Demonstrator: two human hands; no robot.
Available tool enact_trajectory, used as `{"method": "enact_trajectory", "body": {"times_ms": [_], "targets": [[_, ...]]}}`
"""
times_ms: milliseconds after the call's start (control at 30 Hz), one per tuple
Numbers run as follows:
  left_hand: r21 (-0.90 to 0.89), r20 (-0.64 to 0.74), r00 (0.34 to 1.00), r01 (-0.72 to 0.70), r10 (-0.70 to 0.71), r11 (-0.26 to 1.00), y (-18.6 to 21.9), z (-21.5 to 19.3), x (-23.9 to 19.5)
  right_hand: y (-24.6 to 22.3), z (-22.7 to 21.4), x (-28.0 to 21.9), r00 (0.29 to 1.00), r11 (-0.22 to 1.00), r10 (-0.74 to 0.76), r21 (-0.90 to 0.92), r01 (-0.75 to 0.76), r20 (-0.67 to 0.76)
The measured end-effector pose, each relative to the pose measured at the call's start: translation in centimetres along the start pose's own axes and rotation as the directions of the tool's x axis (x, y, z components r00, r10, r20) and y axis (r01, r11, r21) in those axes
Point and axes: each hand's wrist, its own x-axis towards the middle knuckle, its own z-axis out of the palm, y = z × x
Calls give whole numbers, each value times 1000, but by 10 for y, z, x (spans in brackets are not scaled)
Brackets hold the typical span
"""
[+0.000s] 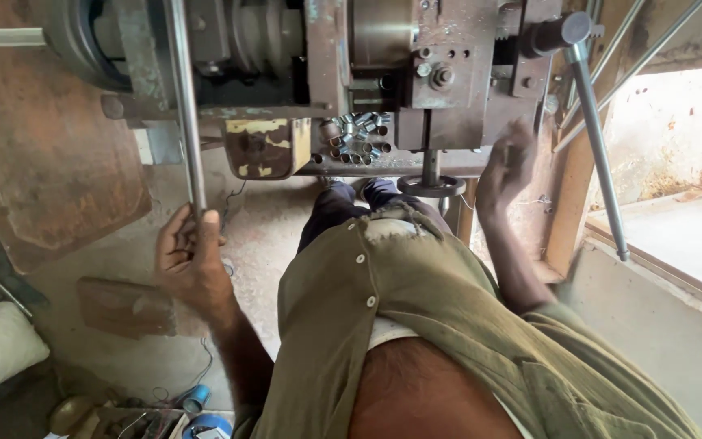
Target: The person uses a long metal lever to operate a cutting machine while another person feeds metal rods into the mechanism. The person then pulls back the lever and reaches in by hand to clear small metal pieces from the machine's bed.
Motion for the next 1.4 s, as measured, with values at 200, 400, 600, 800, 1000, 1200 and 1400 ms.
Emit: {"method": "enact_trajectory", "body": {"times_ms": [200,400,600,800,1000,1200,1400], "targets": [[-27,85,995,-40,42,999,-7,-8,6,-79,49,-20,776,913,-346,0,407,527],[-23,190,981,-45,49,999,-4,-15,9,-66,145,-8,604,746,-84,-352,565,792],[6,302,948,107,-103,994,9,-21,16,-17,203,9,511,513,264,-567,644,818],[46,382,918,97,-107,994,12,-25,25,-4,227,20,672,728,369,-649,221,642],[10,451,885,122,-113,992,12,-29,31,0,243,33,603,604,378,-681,414,702],[22,539,830,153,-141,988,13,-33,37,6,274,63,594,619,401,-684,386,697],[-21,589,799,161,-118,987,12,-35,40,14,269,65,571,600,436,-697,392,696]]}}
